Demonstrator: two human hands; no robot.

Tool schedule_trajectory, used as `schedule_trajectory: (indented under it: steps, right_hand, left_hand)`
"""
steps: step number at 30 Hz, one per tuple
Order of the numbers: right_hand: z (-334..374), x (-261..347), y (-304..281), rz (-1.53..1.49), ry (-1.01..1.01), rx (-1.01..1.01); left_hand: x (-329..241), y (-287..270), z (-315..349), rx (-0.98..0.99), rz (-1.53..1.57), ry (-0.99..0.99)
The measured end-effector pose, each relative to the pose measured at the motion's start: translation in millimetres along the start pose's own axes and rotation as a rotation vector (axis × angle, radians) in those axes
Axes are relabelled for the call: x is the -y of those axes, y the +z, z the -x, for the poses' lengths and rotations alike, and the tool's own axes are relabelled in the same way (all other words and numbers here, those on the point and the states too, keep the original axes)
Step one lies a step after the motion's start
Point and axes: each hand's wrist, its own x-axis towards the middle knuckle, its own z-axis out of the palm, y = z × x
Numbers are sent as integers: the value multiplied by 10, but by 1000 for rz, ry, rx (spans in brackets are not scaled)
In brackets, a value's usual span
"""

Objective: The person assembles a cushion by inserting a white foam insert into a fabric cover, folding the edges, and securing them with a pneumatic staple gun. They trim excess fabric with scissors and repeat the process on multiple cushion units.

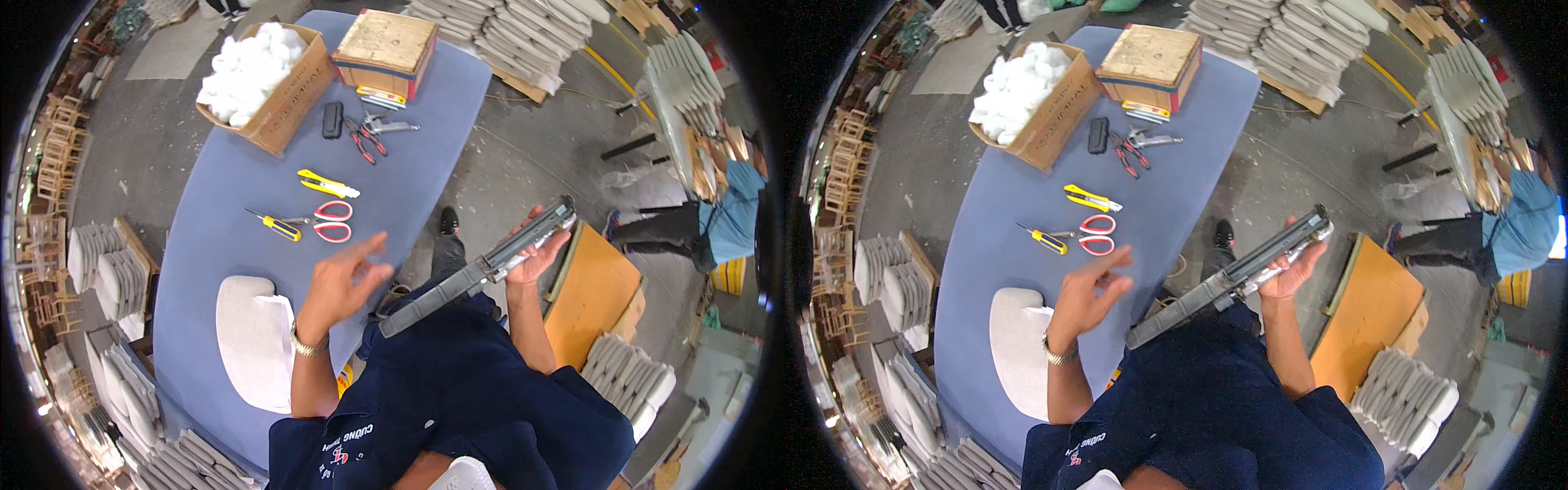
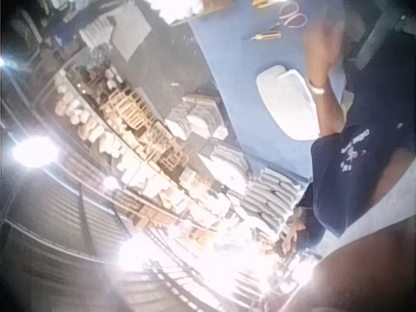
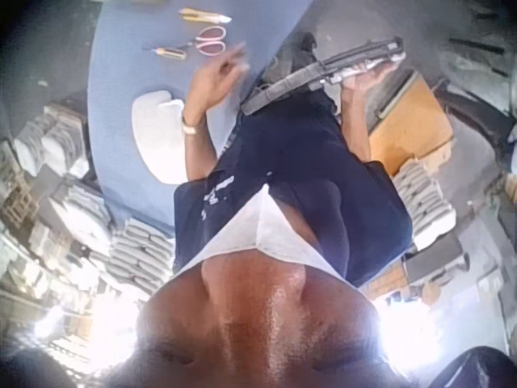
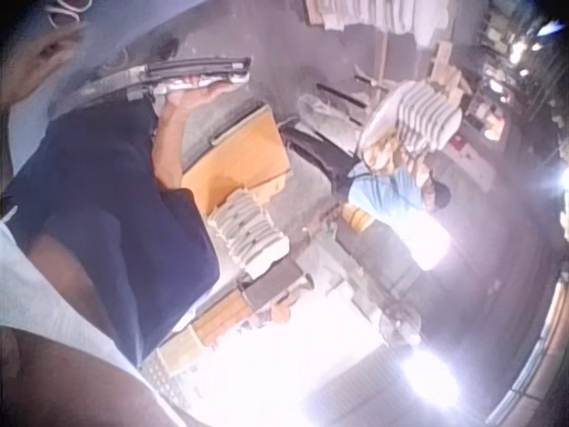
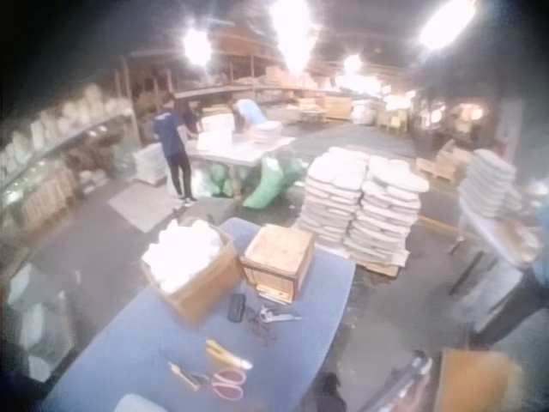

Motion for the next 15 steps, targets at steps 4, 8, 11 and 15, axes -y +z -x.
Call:
schedule_trajectory:
  steps: [4,8,11,15]
  right_hand:
    - [-497,54,-114,8,53,22]
    - [-1109,291,-124,35,93,130]
    - [-1439,678,-303,141,47,58]
    - [-1866,1208,-109,279,-15,-369]
  left_hand:
    - [526,116,-1019,-307,-339,94]
    - [853,375,-2338,-376,-565,115]
    - [1238,591,-3315,-341,-760,160]
    - [1616,796,-3840,-221,-823,61]
